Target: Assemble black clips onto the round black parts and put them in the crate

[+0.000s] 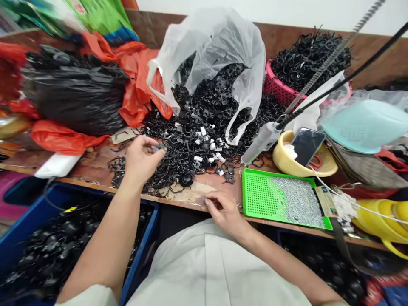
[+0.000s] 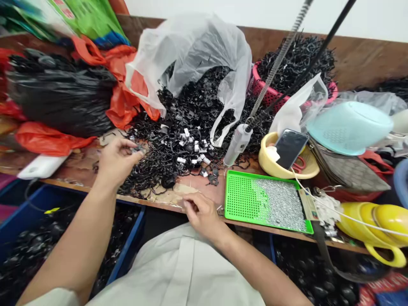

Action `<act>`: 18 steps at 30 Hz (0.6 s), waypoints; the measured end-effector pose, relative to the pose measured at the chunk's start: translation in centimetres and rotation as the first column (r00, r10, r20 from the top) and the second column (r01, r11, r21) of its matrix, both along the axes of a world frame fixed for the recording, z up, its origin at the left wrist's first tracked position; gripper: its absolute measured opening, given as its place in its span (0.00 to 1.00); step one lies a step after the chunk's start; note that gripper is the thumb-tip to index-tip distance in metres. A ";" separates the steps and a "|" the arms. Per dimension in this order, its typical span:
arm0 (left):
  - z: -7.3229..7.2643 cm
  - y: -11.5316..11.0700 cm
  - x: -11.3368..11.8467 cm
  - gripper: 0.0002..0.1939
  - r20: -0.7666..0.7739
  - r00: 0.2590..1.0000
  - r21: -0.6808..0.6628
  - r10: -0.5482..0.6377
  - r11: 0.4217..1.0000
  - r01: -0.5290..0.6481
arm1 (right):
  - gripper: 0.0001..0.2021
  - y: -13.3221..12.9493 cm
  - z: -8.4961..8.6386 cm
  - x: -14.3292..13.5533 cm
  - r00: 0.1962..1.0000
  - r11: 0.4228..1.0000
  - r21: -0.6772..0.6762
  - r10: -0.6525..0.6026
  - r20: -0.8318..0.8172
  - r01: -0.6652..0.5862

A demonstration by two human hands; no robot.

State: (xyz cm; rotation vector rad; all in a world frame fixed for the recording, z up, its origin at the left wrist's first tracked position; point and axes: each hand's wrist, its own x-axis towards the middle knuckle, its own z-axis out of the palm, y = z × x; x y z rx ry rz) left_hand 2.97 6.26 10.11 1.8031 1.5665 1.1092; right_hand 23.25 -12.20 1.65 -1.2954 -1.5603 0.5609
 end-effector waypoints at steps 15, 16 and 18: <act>-4.7 -13.4 4.1 0.15 0.057 0.964 -0.280 -0.259 0.923 0.264 | 0.04 0.9 3.4 -0.6 0.979 0.964 -0.241 0.067 -0.194 -0.114; -4.7 -13.5 4.5 0.15 0.073 0.960 -0.284 -0.269 0.918 0.278 | 0.04 0.7 3.3 -0.3 0.986 0.970 -0.225 0.050 -0.162 -0.086; -4.6 -13.5 5.3 0.14 0.201 0.928 -0.323 -0.314 0.873 0.365 | 0.05 0.4 3.0 0.3 0.994 0.980 -0.192 0.031 -0.107 -0.051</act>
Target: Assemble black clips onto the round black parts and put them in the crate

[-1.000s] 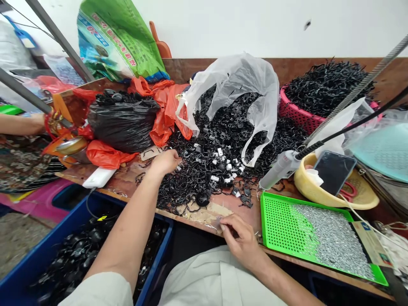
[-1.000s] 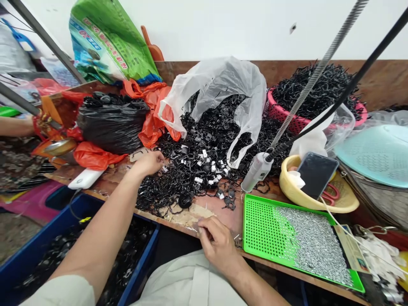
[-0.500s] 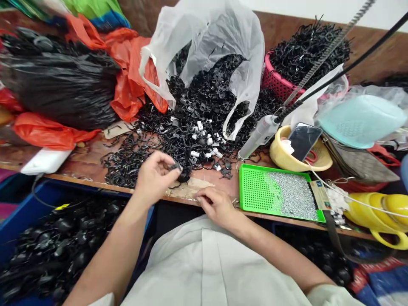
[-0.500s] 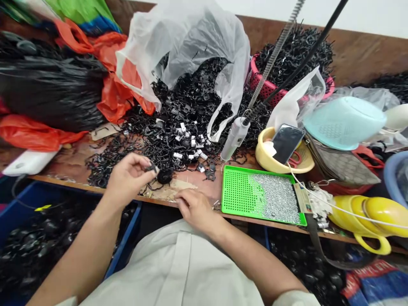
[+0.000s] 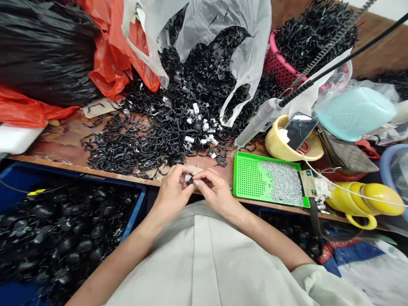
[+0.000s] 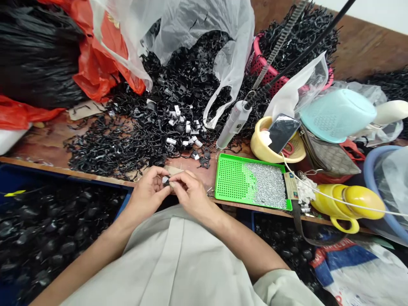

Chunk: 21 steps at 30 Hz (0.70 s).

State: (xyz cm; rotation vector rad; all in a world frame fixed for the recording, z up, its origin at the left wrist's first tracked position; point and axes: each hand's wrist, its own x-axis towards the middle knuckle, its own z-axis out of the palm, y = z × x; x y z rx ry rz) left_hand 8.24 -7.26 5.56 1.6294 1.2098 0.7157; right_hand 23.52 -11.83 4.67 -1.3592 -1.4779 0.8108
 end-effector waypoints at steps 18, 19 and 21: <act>-0.3 -0.4 1.8 0.16 0.303 0.935 -0.243 -0.182 0.934 0.261 | 0.06 -0.5 0.6 2.7 0.995 0.994 0.076 -0.069 -0.067 0.074; -0.4 -0.3 1.8 0.15 0.319 0.936 -0.272 -0.151 0.931 0.243 | 0.06 -0.5 0.6 2.9 0.995 0.993 0.079 -0.083 -0.059 0.088; -0.4 0.0 1.8 0.15 0.319 0.943 -0.292 -0.100 0.936 0.198 | 0.05 -0.5 0.6 3.2 0.992 0.988 0.094 -0.125 -0.013 0.125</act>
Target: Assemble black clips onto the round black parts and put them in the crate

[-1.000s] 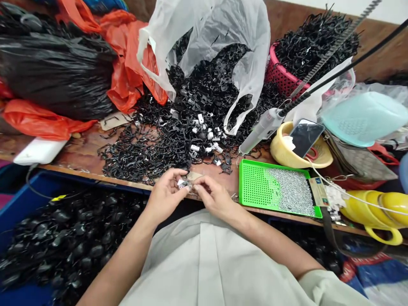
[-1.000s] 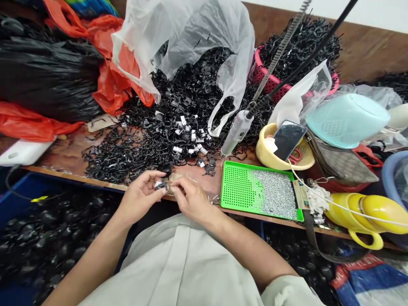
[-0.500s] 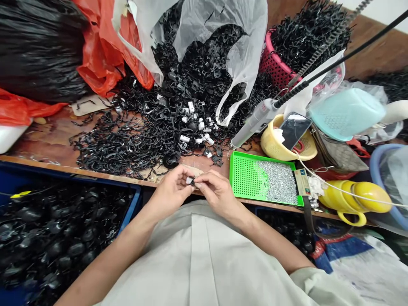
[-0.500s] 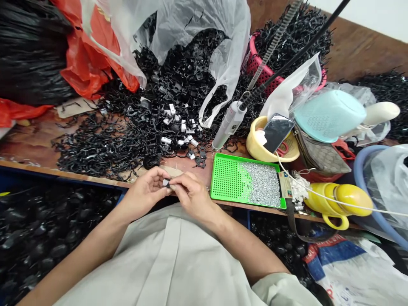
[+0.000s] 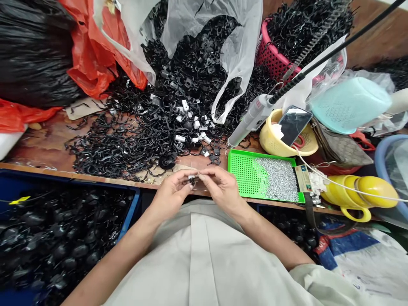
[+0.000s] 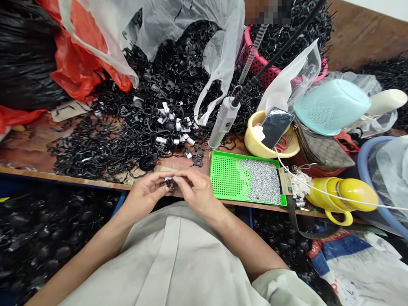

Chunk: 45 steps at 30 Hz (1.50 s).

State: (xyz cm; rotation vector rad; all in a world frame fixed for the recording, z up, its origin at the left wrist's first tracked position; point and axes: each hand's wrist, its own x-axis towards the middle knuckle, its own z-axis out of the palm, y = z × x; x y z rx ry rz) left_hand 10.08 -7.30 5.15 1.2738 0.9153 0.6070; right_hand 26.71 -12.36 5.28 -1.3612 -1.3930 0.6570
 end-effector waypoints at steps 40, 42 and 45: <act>0.6 -1.3 0.1 0.12 -0.160 0.951 0.278 0.265 0.936 -0.215 | 0.06 0.4 -0.1 -1.8 0.961 0.979 -0.192 0.006 -0.277 -0.062; 0.5 -1.4 0.0 0.12 -0.173 0.948 0.303 0.267 0.930 -0.206 | 0.06 0.4 -0.4 -1.9 0.963 0.979 -0.198 -0.006 -0.270 -0.050; 0.5 -1.5 -0.1 0.12 -0.202 0.941 0.338 0.271 0.921 -0.192 | 0.06 0.4 -0.7 -2.0 0.956 0.980 -0.197 -0.033 -0.291 -0.026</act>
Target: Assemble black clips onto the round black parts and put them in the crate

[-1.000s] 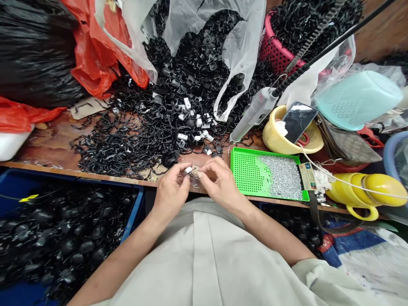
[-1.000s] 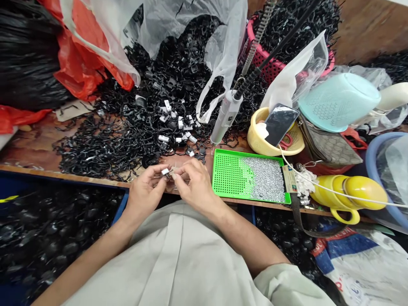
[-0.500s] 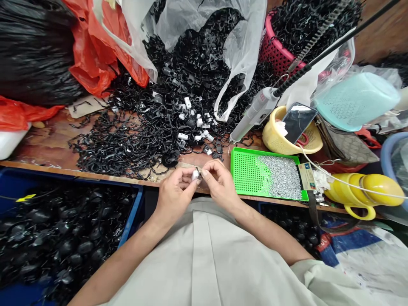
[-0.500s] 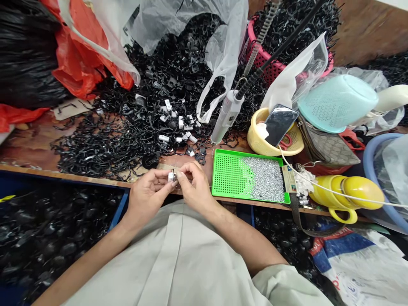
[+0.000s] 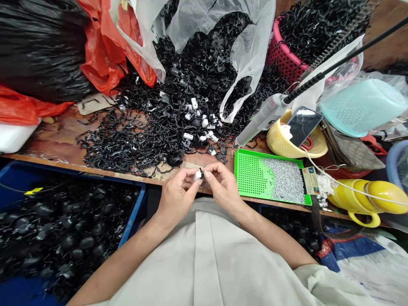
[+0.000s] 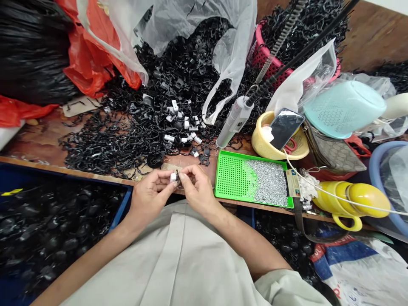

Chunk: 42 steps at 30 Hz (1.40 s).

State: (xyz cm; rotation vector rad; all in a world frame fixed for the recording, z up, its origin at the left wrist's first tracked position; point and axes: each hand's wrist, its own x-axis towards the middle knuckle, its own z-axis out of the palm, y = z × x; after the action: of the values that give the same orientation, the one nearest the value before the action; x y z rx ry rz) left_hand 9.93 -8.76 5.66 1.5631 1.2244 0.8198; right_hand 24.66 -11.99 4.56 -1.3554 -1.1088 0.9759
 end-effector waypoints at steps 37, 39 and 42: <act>-1.4 0.9 -1.1 0.12 0.198 0.962 -0.177 -0.188 0.958 0.223 | 0.07 0.3 0.3 1.7 0.954 0.969 0.134 0.170 0.248 -0.208; -1.2 0.8 -1.2 0.11 0.189 0.953 -0.176 -0.237 0.947 0.271 | 0.07 0.5 0.7 2.4 0.910 0.937 0.123 0.279 0.305 -0.328; -0.6 0.7 -1.3 0.11 0.100 0.949 -0.136 -0.298 0.941 0.310 | 0.07 0.8 1.0 3.0 0.868 0.913 0.073 0.355 0.347 -0.402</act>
State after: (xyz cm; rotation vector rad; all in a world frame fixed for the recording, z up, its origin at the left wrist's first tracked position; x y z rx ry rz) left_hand 8.64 -8.11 5.07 1.5331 0.9340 0.5684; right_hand 27.62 -11.14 5.53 -1.2305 -1.7178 0.9438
